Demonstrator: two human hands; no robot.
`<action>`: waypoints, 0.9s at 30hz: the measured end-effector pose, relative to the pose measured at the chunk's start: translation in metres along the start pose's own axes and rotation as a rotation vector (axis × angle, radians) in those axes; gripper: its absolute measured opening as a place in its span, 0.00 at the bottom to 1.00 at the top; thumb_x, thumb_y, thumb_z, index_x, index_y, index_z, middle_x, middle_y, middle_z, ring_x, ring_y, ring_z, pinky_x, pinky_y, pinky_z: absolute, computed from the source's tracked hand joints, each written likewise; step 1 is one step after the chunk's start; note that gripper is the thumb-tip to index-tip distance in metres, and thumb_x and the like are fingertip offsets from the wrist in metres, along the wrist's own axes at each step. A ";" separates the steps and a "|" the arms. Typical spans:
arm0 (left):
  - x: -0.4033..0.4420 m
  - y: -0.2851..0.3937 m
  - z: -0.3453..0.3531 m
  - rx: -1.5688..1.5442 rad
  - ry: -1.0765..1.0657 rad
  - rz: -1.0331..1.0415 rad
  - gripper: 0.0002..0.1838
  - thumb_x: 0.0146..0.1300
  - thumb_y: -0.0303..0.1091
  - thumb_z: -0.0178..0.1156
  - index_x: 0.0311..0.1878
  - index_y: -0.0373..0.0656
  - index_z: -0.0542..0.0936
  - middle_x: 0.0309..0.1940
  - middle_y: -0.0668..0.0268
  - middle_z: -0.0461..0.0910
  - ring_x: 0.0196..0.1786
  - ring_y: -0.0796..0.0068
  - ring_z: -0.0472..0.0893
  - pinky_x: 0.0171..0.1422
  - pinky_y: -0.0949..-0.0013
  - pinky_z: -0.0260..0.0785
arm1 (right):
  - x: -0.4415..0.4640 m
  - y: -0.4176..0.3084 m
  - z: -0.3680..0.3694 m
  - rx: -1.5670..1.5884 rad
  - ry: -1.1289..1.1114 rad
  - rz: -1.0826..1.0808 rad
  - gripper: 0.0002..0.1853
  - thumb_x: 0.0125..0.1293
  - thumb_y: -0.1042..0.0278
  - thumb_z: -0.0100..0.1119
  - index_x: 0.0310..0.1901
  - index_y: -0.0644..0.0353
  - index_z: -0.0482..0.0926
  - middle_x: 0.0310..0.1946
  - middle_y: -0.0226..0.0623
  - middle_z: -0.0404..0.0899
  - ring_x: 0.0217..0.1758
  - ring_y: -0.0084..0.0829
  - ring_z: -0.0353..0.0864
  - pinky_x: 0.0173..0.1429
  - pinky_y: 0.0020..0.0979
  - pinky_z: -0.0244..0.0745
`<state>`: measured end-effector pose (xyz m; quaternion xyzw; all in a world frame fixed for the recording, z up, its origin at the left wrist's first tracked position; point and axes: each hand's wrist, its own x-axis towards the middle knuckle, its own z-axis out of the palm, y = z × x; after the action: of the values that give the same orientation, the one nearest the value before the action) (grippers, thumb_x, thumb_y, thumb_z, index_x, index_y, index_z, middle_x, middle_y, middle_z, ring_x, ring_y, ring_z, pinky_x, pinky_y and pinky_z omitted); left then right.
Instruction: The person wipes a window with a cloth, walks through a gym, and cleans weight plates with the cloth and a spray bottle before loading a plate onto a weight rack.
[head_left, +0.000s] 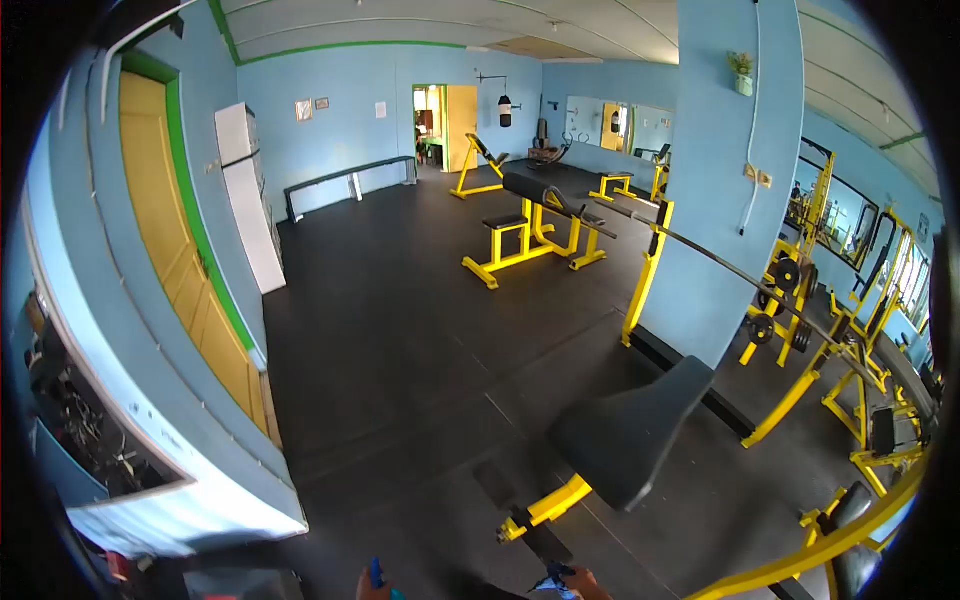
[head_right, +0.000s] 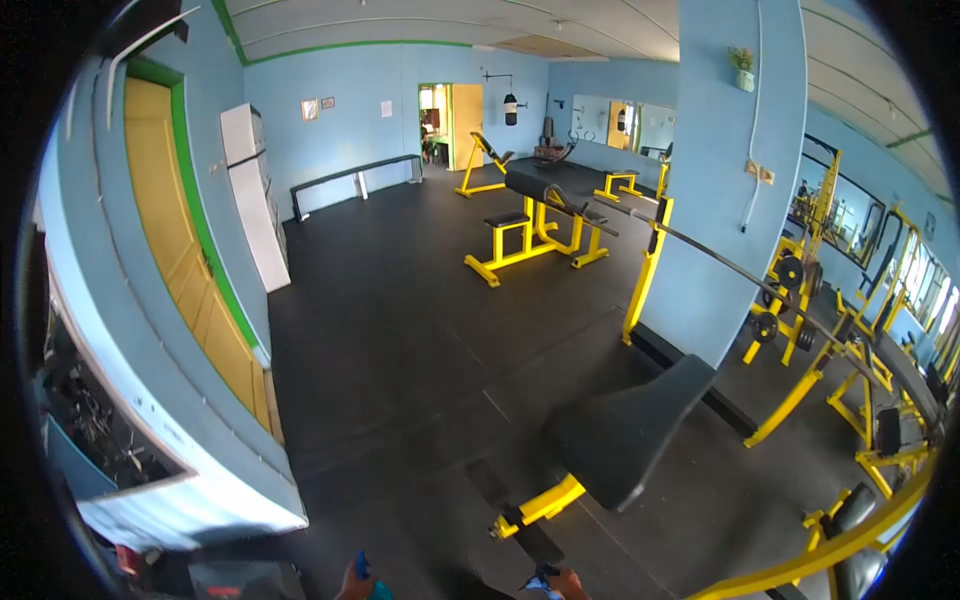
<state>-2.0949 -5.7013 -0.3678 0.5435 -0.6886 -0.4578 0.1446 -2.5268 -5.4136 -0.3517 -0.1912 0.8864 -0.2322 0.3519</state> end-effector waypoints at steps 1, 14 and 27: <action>0.030 -0.013 -0.009 0.062 -0.060 0.083 0.40 0.60 0.30 0.62 0.73 0.41 0.54 0.65 0.54 0.69 0.64 0.56 0.72 0.60 0.62 0.68 | 0.007 -0.045 -0.013 0.001 -0.046 0.000 0.24 0.57 0.50 0.65 0.54 0.52 0.82 0.46 0.49 0.84 0.51 0.44 0.84 0.53 0.39 0.77; 0.346 0.050 -0.119 -0.205 0.292 -0.287 0.35 0.56 0.27 0.64 0.67 0.41 0.63 0.56 0.57 0.75 0.58 0.62 0.77 0.58 0.63 0.70 | 0.269 -0.336 0.035 -0.011 -0.025 0.024 0.26 0.59 0.50 0.65 0.55 0.57 0.80 0.46 0.46 0.84 0.51 0.43 0.84 0.54 0.38 0.76; 0.724 0.262 -0.240 -0.017 0.156 -0.061 0.31 0.51 0.37 0.65 0.61 0.42 0.73 0.54 0.54 0.78 0.57 0.56 0.79 0.60 0.58 0.71 | 0.503 -0.459 0.079 0.004 0.122 0.143 0.23 0.54 0.52 0.65 0.48 0.56 0.83 0.41 0.49 0.85 0.49 0.46 0.84 0.53 0.41 0.77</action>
<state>-2.3546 -6.4550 -0.2480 0.5972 -0.6543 -0.4240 0.1883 -2.7314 -6.0641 -0.4214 -0.1124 0.9171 -0.2195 0.3133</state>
